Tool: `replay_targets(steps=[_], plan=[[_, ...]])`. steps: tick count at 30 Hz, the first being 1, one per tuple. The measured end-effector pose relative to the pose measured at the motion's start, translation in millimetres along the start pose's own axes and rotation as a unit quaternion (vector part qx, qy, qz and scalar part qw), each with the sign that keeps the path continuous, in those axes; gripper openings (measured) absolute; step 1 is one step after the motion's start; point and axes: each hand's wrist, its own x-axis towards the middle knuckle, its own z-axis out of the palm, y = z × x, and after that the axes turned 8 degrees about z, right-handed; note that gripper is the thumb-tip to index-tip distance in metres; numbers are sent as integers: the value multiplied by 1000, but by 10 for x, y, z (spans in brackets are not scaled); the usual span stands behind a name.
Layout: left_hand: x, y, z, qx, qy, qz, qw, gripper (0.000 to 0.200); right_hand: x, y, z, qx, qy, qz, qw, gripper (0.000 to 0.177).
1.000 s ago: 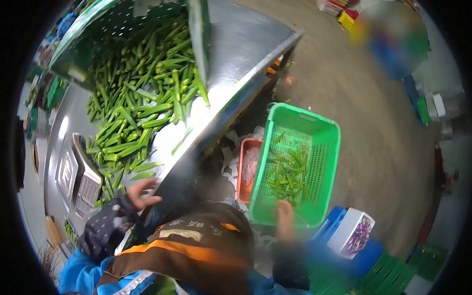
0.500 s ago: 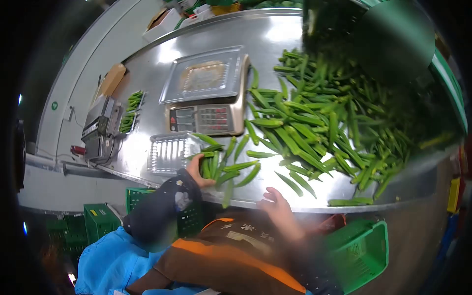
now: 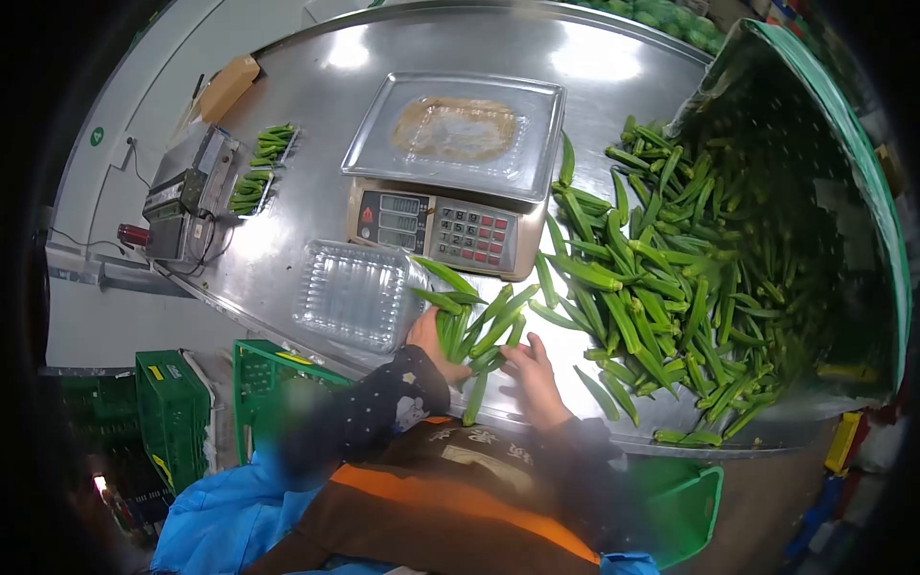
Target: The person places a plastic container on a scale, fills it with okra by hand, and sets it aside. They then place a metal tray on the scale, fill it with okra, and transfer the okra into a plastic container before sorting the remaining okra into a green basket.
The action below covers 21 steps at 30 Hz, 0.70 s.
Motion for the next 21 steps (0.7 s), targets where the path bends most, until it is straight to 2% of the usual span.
replay_targets(steps=[1,2,5,6,7,9,10,13,15,17,18,19,21], plan=[[-7,42,16,82,-1,-1,997,109,18,-25,70,1,0,-1,1000,84],[-21,92,10,79,-3,-3,997,109,79,-18,121,18,-25,9,999,81],[-35,214,16,-36,-86,-104,990,113,200,58,393,47,-57,-2,997,58],[-82,224,102,13,-49,-50,997,110,236,68,420,47,-58,-15,997,51],[-129,321,55,30,-72,-12,997,102,236,53,414,48,-54,-13,997,51],[-246,390,166,95,-45,97,990,94,190,37,381,146,-80,-20,986,54],[-297,391,192,95,-86,126,984,91,173,55,327,172,-112,-14,979,56],[-322,445,333,72,-113,126,983,93,229,211,200,196,-104,-43,974,62],[-382,537,383,49,-102,126,986,99,268,258,90,204,-98,-30,974,69],[-445,679,332,21,-70,179,981,104,267,312,-7,243,-132,-63,959,51],[-451,716,353,32,-39,198,979,109,273,329,-53,229,-129,-81,962,65],[-438,686,372,33,-40,199,979,109,245,316,-79,230,-129,-81,961,65],[-328,555,330,-209,-59,173,961,107,191,220,-123,113,-84,-83,987,54]])
